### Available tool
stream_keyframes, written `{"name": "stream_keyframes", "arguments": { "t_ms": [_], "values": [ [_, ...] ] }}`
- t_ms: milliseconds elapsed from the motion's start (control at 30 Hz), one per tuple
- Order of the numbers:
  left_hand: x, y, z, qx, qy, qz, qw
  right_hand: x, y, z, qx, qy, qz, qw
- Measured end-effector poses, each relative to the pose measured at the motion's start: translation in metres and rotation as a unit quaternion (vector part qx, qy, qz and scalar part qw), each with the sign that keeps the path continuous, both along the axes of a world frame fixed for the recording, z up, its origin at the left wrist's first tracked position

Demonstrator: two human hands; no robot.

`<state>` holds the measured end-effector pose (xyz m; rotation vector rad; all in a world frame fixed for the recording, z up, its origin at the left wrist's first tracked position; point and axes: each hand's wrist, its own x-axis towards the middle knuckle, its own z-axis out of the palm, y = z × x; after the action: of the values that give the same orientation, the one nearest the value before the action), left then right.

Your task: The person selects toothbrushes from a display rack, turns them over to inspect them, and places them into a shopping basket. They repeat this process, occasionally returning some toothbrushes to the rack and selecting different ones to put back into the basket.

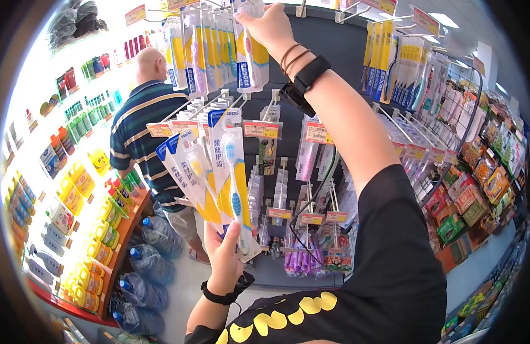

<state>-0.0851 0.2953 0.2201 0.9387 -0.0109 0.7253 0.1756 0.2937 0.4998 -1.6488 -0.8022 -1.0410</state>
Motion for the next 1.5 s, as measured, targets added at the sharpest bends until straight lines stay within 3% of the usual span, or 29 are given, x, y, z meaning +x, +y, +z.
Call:
{"name": "stream_keyframes", "arguments": {
  "t_ms": [233,300,400,467,600,667,767,800,833,900,967,1033,1100,1167,1233,1300,1367,1400,1500],
  "values": [
    [-0.01,0.012,-0.013,-0.026,-0.005,-0.016,1.0,-0.011,0.01,0.007,-0.033,-0.031,-0.019,0.999],
    [-0.01,0.011,-0.013,-0.027,-0.002,-0.015,1.0,-0.016,0.006,0.012,-0.091,-0.044,-0.021,0.995],
    [-0.009,0.01,-0.014,-0.025,-0.003,-0.017,1.0,-0.017,0.006,0.014,-0.122,-0.033,-0.079,0.989],
    [-0.008,0.008,-0.013,0.004,0.015,0.003,1.0,-0.008,0.008,0.015,-0.147,-0.072,-0.122,0.979],
    [-0.006,0.007,-0.012,-0.004,0.016,-0.004,1.0,0.014,0.009,0.02,-0.167,-0.139,-0.099,0.971],
    [-0.005,0.006,-0.012,-0.002,0.024,-0.003,1.0,0.027,0.008,0.02,-0.252,-0.242,-0.183,0.919],
    [-0.002,0.009,-0.011,-0.023,0.013,-0.02,0.999,-0.015,-0.01,0.011,-0.208,-0.138,-0.116,0.961],
    [-0.002,0.01,-0.01,-0.029,0.018,-0.016,0.999,-0.019,-0.015,0.009,-0.271,-0.133,-0.171,0.938],
    [-0.001,0.012,-0.008,-0.022,0.017,-0.016,0.999,-0.006,-0.01,0.008,-0.368,-0.037,-0.251,0.895],
    [0.0,0.016,-0.003,-0.024,0.012,-0.006,1.0,-0.019,-0.021,-0.013,-0.311,-0.046,-0.147,0.938],
    [0.0,0.019,0.005,-0.008,0.015,0.008,1.0,-0.046,-0.032,-0.033,-0.324,0.011,-0.031,0.946],
    [0.004,0.025,0.009,-0.003,-0.007,0.012,1.0,-0.067,-0.045,-0.065,-0.337,0.126,0.183,0.915],
    [0.008,0.025,0.016,-0.016,-0.022,0.026,0.999,-0.107,-0.061,-0.099,-0.33,0.221,0.316,0.862],
    [0.01,0.025,0.023,-0.003,-0.038,0.014,0.999,-0.134,-0.072,-0.136,-0.323,0.177,0.364,0.856],
    [0.012,0.017,0.035,-0.013,-0.04,0.027,0.999,-0.155,-0.078,-0.152,-0.26,0.218,0.474,0.812],
    [0.018,0.011,0.032,-0.011,-0.059,0.049,0.997,-0.157,-0.084,-0.148,-0.319,0.223,0.437,0.811],
    [0.013,0.014,0.031,-0.048,-0.086,-0.065,0.993,-0.152,-0.082,-0.143,-0.316,0.17,0.411,0.838],
    [0.017,0.014,0.027,-0.04,-0.062,-0.053,0.996,-0.147,-0.08,-0.142,-0.316,0.169,0.408,0.84],
    [0.012,0.008,0.037,-0.066,-0.029,-0.036,0.997,-0.138,-0.074,-0.126,-0.155,0.283,0.495,0.806]
  ]
}}
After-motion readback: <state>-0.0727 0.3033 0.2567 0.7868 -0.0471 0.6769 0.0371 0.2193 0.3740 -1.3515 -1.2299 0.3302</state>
